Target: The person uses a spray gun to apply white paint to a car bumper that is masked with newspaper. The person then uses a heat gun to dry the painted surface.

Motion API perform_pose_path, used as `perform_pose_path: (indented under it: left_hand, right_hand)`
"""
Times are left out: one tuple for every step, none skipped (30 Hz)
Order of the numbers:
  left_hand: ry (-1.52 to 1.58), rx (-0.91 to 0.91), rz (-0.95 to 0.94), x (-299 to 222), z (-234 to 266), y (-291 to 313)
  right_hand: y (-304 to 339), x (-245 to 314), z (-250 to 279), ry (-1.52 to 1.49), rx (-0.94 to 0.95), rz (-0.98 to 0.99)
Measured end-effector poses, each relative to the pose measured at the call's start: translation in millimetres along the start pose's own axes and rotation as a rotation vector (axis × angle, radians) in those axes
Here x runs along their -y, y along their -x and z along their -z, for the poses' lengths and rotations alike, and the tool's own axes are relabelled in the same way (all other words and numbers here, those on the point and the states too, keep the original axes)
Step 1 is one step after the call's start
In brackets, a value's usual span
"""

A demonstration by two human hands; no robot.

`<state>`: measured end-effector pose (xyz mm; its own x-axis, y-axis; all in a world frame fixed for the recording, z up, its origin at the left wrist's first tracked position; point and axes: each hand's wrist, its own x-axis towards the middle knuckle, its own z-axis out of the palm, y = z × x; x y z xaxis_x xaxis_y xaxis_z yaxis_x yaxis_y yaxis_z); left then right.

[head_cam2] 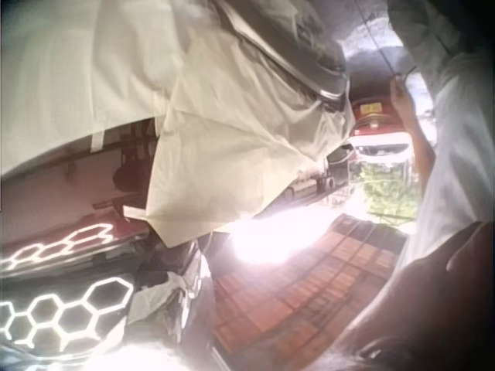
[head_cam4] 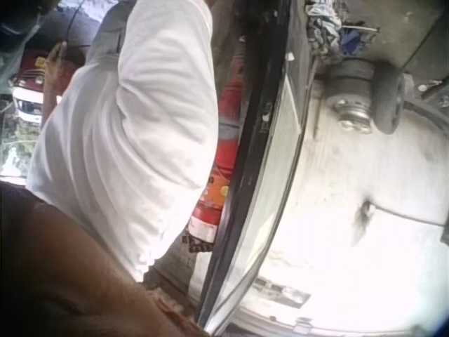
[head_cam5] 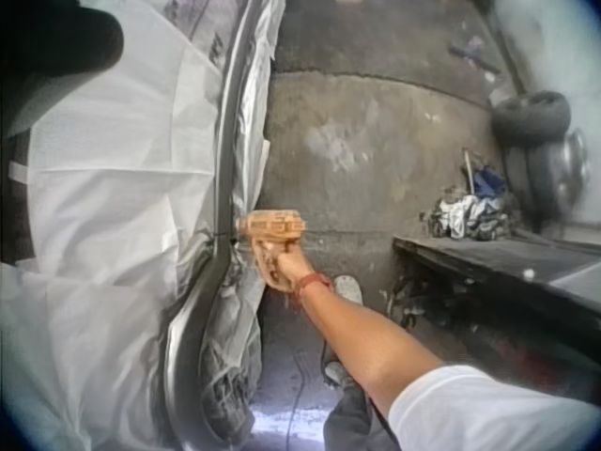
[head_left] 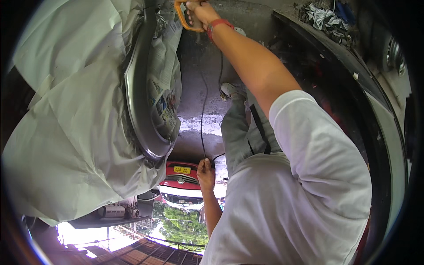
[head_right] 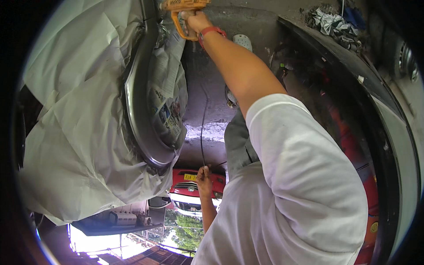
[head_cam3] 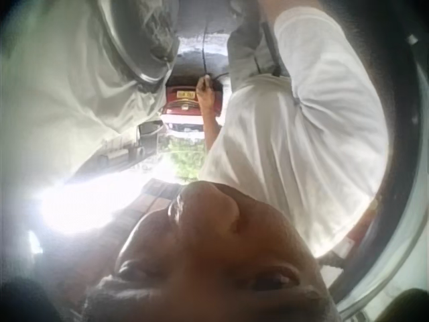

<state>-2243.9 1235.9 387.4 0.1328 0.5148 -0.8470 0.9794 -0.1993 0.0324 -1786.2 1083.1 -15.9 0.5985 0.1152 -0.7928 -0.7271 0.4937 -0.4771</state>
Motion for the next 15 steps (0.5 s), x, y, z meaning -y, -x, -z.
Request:
perform_pose_path:
  left_hand:
    - [-0.014,-0.015,0.032,-4.0,0.2,-2.0]
    - [-0.010,-0.015,0.027,-0.8,-0.6,-3.0]
    - [-0.008,-0.013,0.019,4.3,-0.5,-4.7]
    - [-0.007,-0.011,0.009,7.8,0.3,-6.3]
    - [-0.052,-0.017,0.011,3.8,-2.1,-4.7]
    - [-0.097,-0.023,0.011,-1.1,-3.6,-2.2]
    - [-0.142,-0.027,0.006,-6.5,-5.5,-1.7]
    - [-0.163,-0.027,0.018,-11.9,-5.9,-2.8]
    - [-0.184,-0.027,0.031,-16.6,-6.8,-3.4]
    - [-0.206,-0.028,0.043,-19.6,-6.9,-2.9]
    - [-0.207,-0.028,0.027,-19.1,-7.3,-3.3]
    - [-0.208,-0.028,0.011,-17.8,-7.5,-3.4]
    - [-0.208,-0.028,-0.005,-17.3,-8.2,-3.9]
    - [-0.219,-0.023,0.000,-18.6,-8.1,-5.2]
    - [-0.229,-0.018,0.005,-21.1,-8.2,-6.1]
  right_hand:
    - [-34.3,-19.6,-0.8,-0.161,-0.099,0.013]
    - [-46.1,-25.2,-2.1,-0.217,-0.067,-0.033]
    - [-55.2,-31.6,-1.3,-0.276,-0.037,-0.077]
    - [-61.4,-38.7,1.7,-0.335,-0.008,-0.118]
    - [-56.4,-37.9,4.4,-0.302,-0.127,-0.113]
    - [-47.6,-39.1,6.7,-0.262,-0.123,-0.202]
    - [-31.9,-34.9,7.1,-0.221,-0.120,-0.284]
    - [-22.0,-31.8,11.8,-0.186,-0.119,-0.361]
    - [-18.8,-36.0,21.0,-0.076,-0.040,-0.380]
    - [-15.6,-36.9,25.3,-0.042,-0.037,-0.421]
    - [-12.8,-37.9,27.3,-0.006,-0.031,-0.461]
    - [-11.3,-38.5,27.1,0.031,-0.024,-0.501]
    - [-12.5,-37.5,25.3,0.062,-0.036,-0.502]
    - [-16.3,-37.8,24.8,0.057,-0.054,-0.464]
    - [-22.9,-38.2,23.5,0.053,-0.071,-0.426]
